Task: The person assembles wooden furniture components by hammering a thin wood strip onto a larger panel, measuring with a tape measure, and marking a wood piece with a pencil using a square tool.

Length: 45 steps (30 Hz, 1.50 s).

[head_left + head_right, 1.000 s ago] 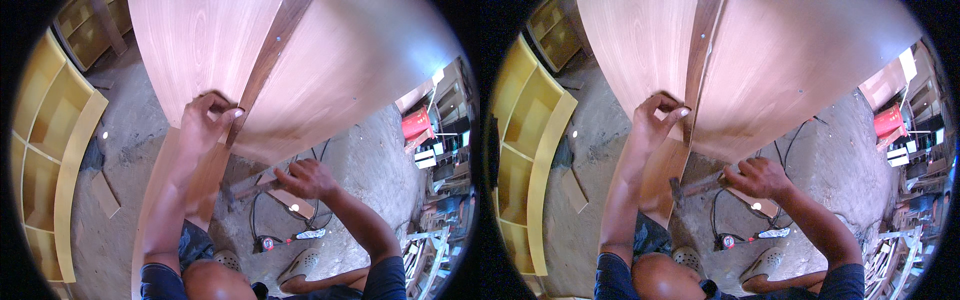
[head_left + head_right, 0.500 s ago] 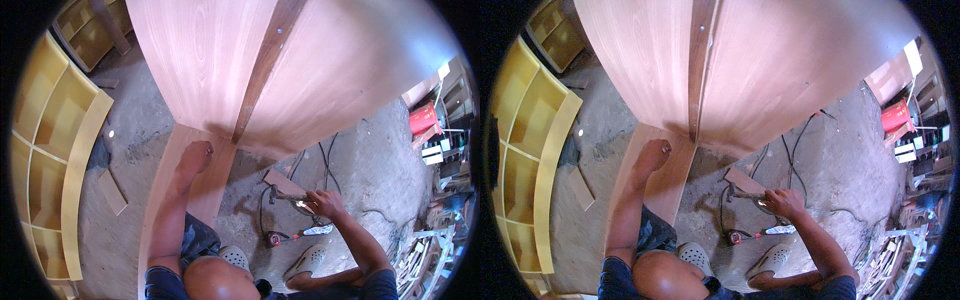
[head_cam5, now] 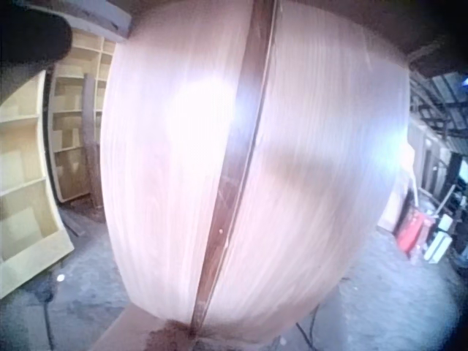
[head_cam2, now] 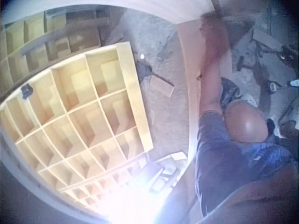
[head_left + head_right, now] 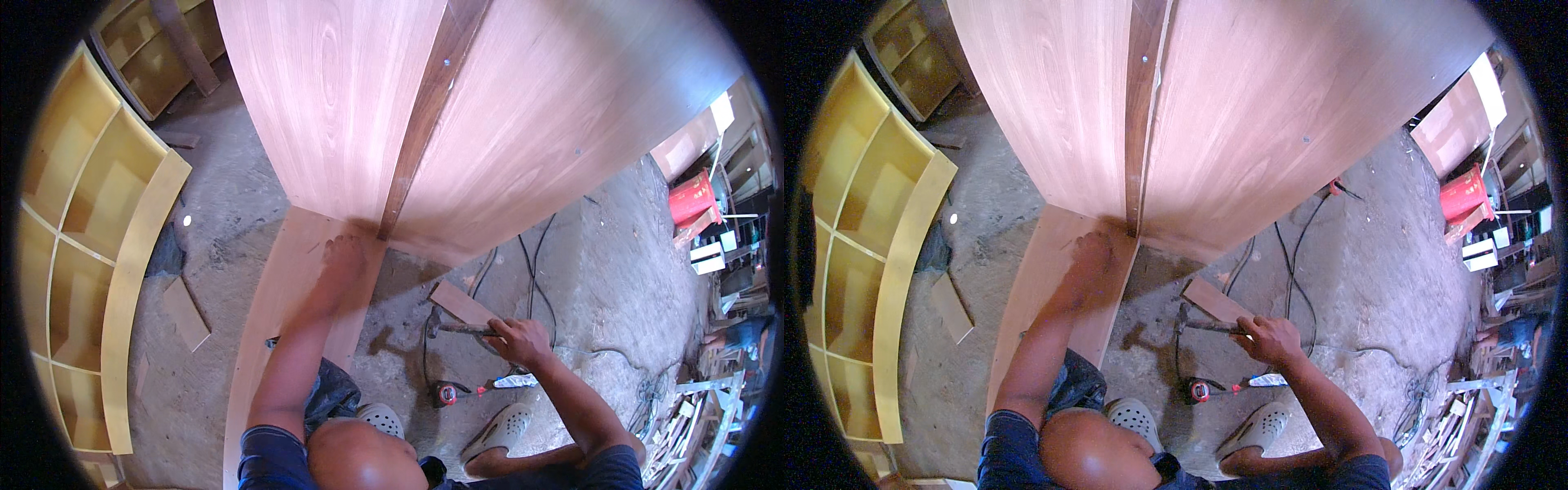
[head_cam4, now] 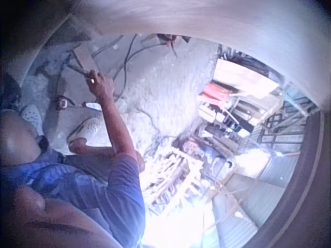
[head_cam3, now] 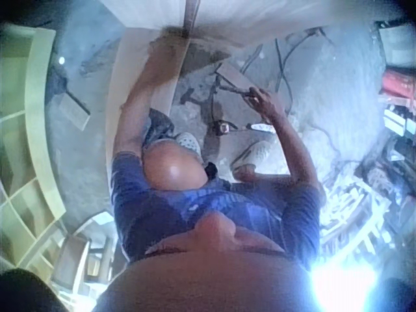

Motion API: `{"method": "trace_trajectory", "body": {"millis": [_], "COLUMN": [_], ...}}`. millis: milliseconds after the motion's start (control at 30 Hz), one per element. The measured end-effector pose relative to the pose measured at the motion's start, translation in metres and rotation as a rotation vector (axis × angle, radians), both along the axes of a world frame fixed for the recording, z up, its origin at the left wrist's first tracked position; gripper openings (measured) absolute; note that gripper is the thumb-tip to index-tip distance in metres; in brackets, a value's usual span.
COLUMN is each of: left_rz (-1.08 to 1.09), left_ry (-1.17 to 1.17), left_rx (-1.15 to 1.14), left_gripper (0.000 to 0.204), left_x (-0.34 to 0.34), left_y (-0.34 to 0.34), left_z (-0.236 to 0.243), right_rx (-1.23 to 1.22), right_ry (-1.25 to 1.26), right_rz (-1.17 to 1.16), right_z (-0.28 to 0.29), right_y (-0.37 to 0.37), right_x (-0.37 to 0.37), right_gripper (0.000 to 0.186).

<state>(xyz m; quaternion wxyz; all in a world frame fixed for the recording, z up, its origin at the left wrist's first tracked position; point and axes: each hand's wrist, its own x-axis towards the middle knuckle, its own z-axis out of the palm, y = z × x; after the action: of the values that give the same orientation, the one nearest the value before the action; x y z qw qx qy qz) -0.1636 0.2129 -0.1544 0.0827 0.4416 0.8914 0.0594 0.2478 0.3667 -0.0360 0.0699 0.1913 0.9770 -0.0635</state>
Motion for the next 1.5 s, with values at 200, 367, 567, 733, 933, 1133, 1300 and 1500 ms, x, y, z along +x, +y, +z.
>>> {"method": "trace_trajectory", "body": {"millis": [200, 367, 567, 733, 933, 1133, 1300, 1500], "left_rz": [-0.118, -0.045, -0.070, -0.121, -0.154, -0.214, -0.321, -0.374], "left_ry": [-0.481, -0.608, -0.354, -0.204, -0.168, -0.111, -0.030, -0.004], "left_rx": [0.666, 1.395, 1.556, 1.510, 1.628, 1.662, 1.559, 1.460], "left_gripper": [0.012, 0.018, 0.014, 0.014, 0.022, 0.031, 0.033, 0.037], "left_x": [0.021, 0.051, 0.041, 0.038, 0.037, 0.032, 0.021, 0.013], "left_y": [0.008, 0.024, 0.035, 0.044, 0.054, 0.054, 0.047, 0.040], "left_z": [0.089, 0.143, 0.152, 0.152, 0.147, 0.155, 0.159, 0.164], "right_rx": [-0.010, -0.029, -0.039, -0.037, -0.008, 0.033, 0.123, 0.227], "right_ry": [0.100, 0.252, 0.386, 0.519, 0.558, 0.609, 0.571, 0.511], "right_rz": [-0.011, -0.018, -0.050, -0.040, 0.001, 0.088, 0.160, 0.297], "right_z": [0.013, 0.036, 0.077, 0.096, 0.108, 0.110, 0.110, 0.112], "right_y": [0.001, 0.005, 0.003, 0.003, 0.002, 0.008, 0.015, 0.037], "right_x": [-0.002, -0.027, -0.048, -0.069, -0.104, -0.121, -0.130, -0.134], "right_gripper": [0.031, 0.032, 0.038, 0.035, 0.037, 0.041, 0.046, 0.049]}}
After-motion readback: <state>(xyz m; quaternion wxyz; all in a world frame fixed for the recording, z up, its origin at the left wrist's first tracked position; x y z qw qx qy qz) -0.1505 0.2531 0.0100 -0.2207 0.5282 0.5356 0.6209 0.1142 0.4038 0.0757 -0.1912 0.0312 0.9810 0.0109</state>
